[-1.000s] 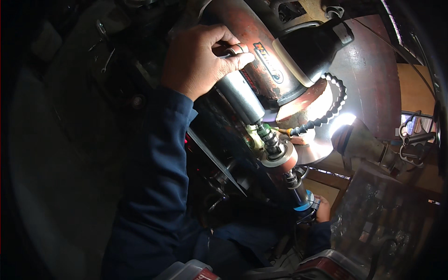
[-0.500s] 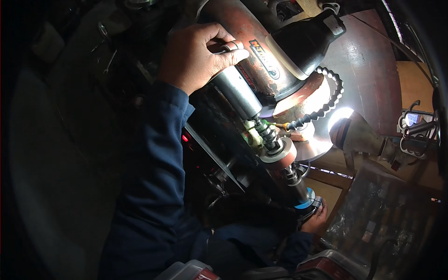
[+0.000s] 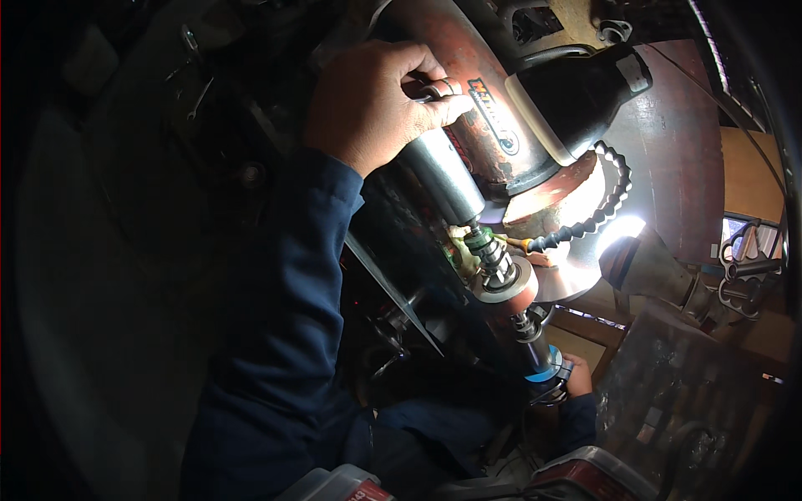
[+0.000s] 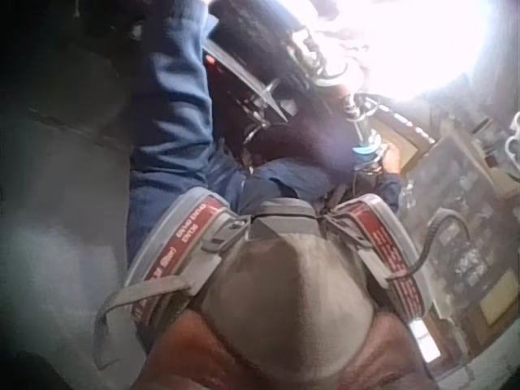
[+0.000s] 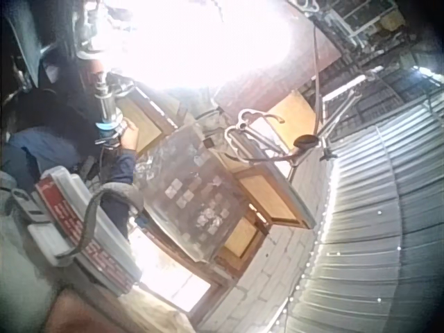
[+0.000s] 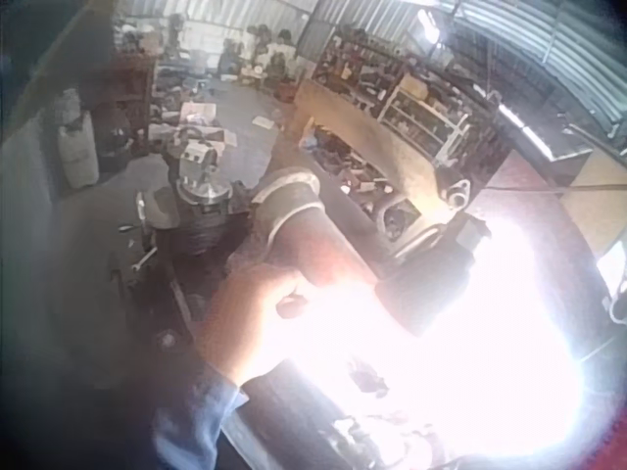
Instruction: Using an industrial grinding machine to resurface a cylindrical metal component and checking measurements with a caliper.
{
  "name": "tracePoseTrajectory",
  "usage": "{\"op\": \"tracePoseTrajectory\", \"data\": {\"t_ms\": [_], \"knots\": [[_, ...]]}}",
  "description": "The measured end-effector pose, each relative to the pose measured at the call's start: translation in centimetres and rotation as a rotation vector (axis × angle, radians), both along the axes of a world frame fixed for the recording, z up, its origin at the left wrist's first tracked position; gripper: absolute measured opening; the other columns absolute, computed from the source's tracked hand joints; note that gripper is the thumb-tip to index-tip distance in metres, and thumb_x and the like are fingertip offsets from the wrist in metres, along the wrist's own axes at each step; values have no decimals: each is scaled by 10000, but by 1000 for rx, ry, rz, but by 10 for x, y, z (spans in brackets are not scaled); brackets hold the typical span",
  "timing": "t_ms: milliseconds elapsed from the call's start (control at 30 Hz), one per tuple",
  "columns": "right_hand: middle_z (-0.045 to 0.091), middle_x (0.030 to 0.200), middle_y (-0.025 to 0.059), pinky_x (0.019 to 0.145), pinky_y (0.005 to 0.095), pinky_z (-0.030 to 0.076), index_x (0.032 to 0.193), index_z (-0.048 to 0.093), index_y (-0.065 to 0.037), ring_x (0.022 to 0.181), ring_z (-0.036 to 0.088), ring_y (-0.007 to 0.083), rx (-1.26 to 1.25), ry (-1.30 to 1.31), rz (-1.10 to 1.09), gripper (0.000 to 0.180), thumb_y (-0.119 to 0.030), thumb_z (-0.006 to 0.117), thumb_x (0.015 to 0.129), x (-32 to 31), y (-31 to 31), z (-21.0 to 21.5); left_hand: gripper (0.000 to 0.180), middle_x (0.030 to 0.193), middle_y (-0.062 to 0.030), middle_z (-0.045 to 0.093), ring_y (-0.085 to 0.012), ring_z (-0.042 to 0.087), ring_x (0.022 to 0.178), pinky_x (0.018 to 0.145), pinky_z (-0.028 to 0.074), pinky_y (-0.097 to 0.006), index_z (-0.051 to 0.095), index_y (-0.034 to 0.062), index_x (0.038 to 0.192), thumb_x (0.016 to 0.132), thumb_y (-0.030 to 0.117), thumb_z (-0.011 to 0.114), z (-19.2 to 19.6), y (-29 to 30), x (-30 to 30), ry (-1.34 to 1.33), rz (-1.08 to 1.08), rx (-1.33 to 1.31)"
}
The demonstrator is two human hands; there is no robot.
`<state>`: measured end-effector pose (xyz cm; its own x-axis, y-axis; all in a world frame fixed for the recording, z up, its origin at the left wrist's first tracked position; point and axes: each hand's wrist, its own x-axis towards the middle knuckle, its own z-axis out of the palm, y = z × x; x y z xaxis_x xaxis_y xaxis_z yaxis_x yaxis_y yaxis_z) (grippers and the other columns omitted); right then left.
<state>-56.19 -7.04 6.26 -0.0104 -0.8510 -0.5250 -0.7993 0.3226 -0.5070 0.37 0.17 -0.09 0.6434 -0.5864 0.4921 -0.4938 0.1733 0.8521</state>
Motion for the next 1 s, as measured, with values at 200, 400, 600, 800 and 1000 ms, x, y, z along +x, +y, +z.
{"op": "tracePoseTrajectory", "data": {"t_ms": [200, 400, 600, 800, 1000], "knots": [[694, 872, 93, 691, 272, 525, 977, 676, 71, 738, 655, 158, 368, 114, 153, 206, -65, 573, 863, -18, -35, -6, 230, 729, -107, 667, -223, 661, 658, 607, 525, -329, 676, 43, 766, 683, 201, 820, 0, -2, 0, -29, 15, -16], [692, 853, 99, 690, 274, 524, 955, 682, 69, 726, 651, 156, 367, 156, 504, 205, -79, 586, 852, -6, -48, -10, 231, 708, -102, 664, -225, 659, 657, 607, 525, -333, 673, 45, 760, 690, 211, 817, 0, -1, 1, -35, 18, -12], [675, 832, 96, 671, 268, 504, 925, 657, 66, 707, 618, 138, -46, 106, 114, 178, -70, 559, 864, 9, 4, 5, 158, 756, -82, 679, -167, 667, 698, 641, 533, -291, 670, 33, 805, 727, 117, 779, 2, 0, -1, 11, -33, 23], [624, 957, 118, 801, 312, 475, 1213, 512, 30, 853, 598, 196, -683, 226, -76, 328, -89, 496, 907, 33, 69, -8, 190, 892, -75, 696, -124, 670, 850, 773, 543, -258, 649, 1, 934, 762, -36, 720, -4, 3, 2, 113, -147, 80], [409, 1341, 261, 1017, 428, 358, 1351, 335, 63, 1188, 472, 350, -1401, 351, -106, 447, -225, 363, 1010, 19, 128, -93, 257, 788, -92, 703, -153, 692, 730, 674, 559, -277, 690, 34, 859, 690, 170, 829, -7, -6, 0, 76, -123, -41]]}}
